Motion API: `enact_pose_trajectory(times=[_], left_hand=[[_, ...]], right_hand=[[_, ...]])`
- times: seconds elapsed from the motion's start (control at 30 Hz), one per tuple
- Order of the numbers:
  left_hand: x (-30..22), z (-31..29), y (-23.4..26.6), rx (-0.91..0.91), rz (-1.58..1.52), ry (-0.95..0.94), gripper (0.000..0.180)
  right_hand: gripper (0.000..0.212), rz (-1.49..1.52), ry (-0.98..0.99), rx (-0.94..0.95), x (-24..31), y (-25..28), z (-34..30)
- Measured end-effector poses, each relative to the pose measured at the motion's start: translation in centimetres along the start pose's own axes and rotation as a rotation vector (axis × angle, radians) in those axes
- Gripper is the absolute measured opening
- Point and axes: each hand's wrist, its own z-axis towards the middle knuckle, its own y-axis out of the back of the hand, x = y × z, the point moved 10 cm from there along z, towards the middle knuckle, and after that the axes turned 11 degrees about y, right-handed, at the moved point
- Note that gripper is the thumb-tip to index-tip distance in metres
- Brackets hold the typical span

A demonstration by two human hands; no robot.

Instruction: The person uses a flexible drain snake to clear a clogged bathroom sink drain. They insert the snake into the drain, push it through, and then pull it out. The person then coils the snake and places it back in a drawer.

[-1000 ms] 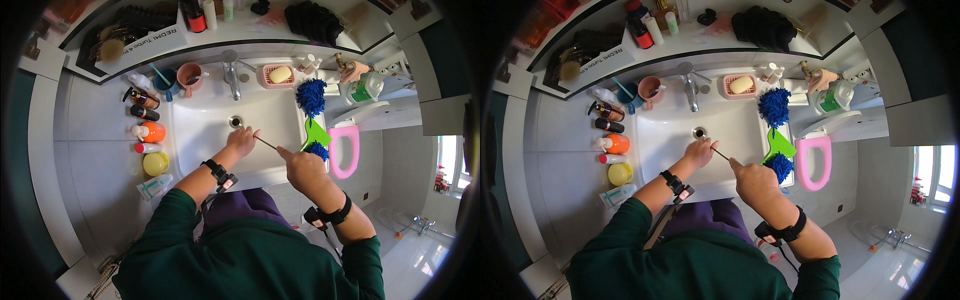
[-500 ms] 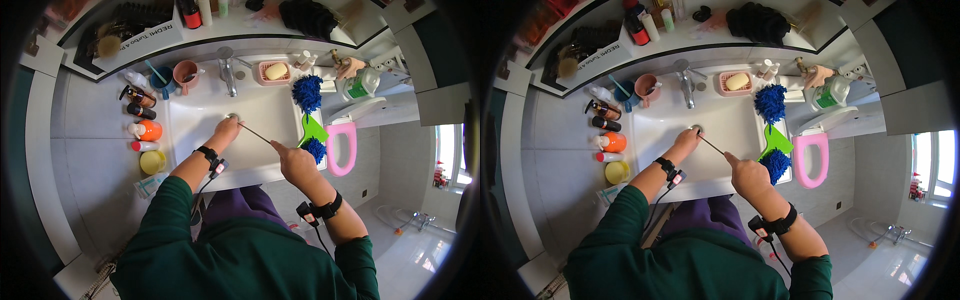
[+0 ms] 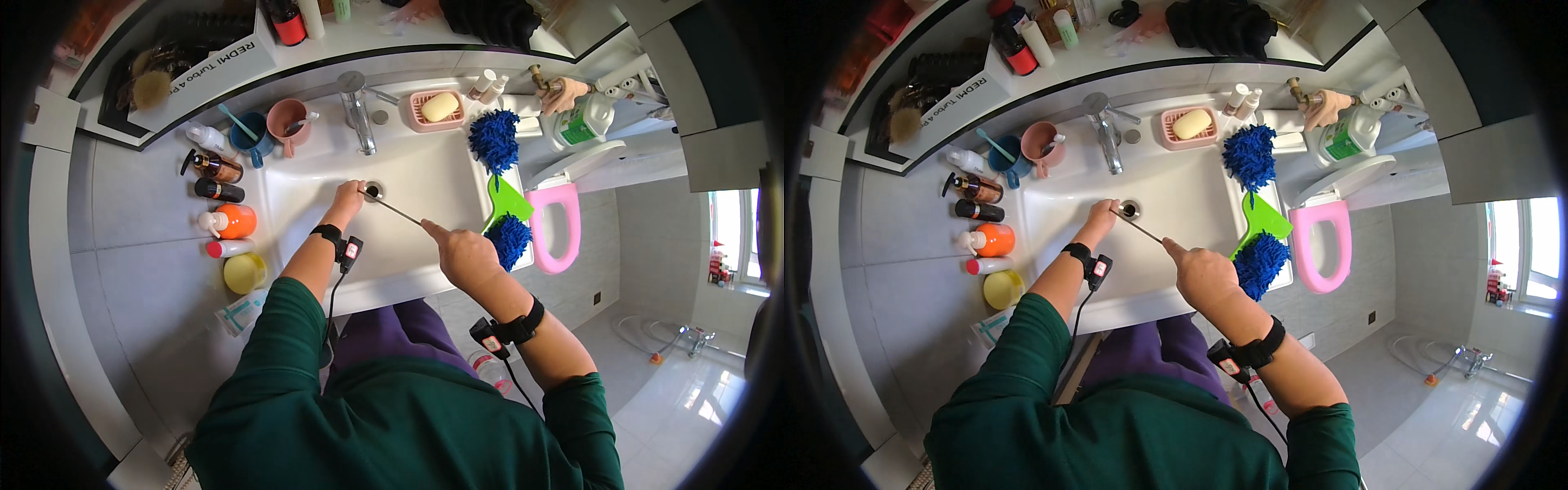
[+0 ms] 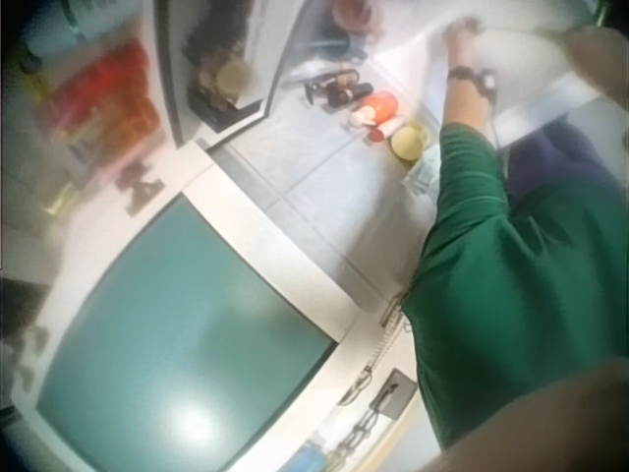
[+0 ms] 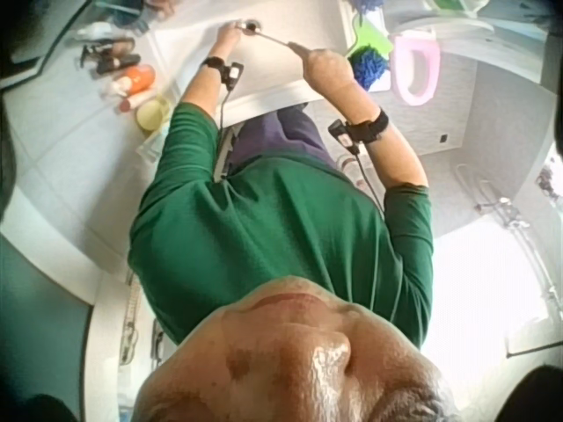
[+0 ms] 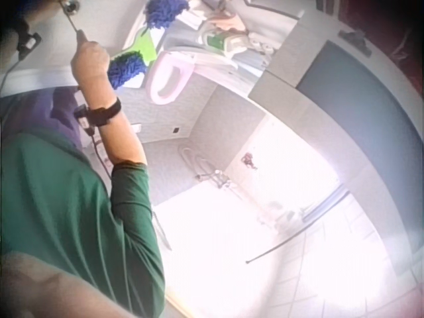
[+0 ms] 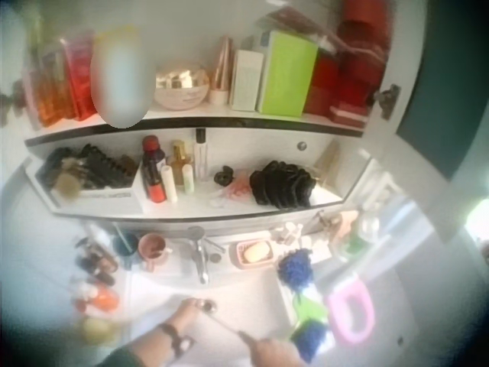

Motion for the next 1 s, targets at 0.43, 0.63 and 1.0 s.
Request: enact_pose_trajectory(times=[0.43, 0.63, 1.0], left_hand=[[-0.6, 1.9, -3.6, 0.304, 0.185, 0.022, 0.022], [-2.2, 1.8, -3.3, 0.149, 0.486, -0.172, 0.017], [-0.3, -1.1, -2.4, 0.184, 0.393, -0.157, 0.016]], right_hand=[[0.057, 0.027, -0.035, 0.003, -1.0, 0.1, -1.0], [0.058, 0.021, -0.036, 0.001, -1.1, -0.3, -1.2], [0.059, 0.024, 0.007, 0.056, -1.2, -0.9, -2.5]])
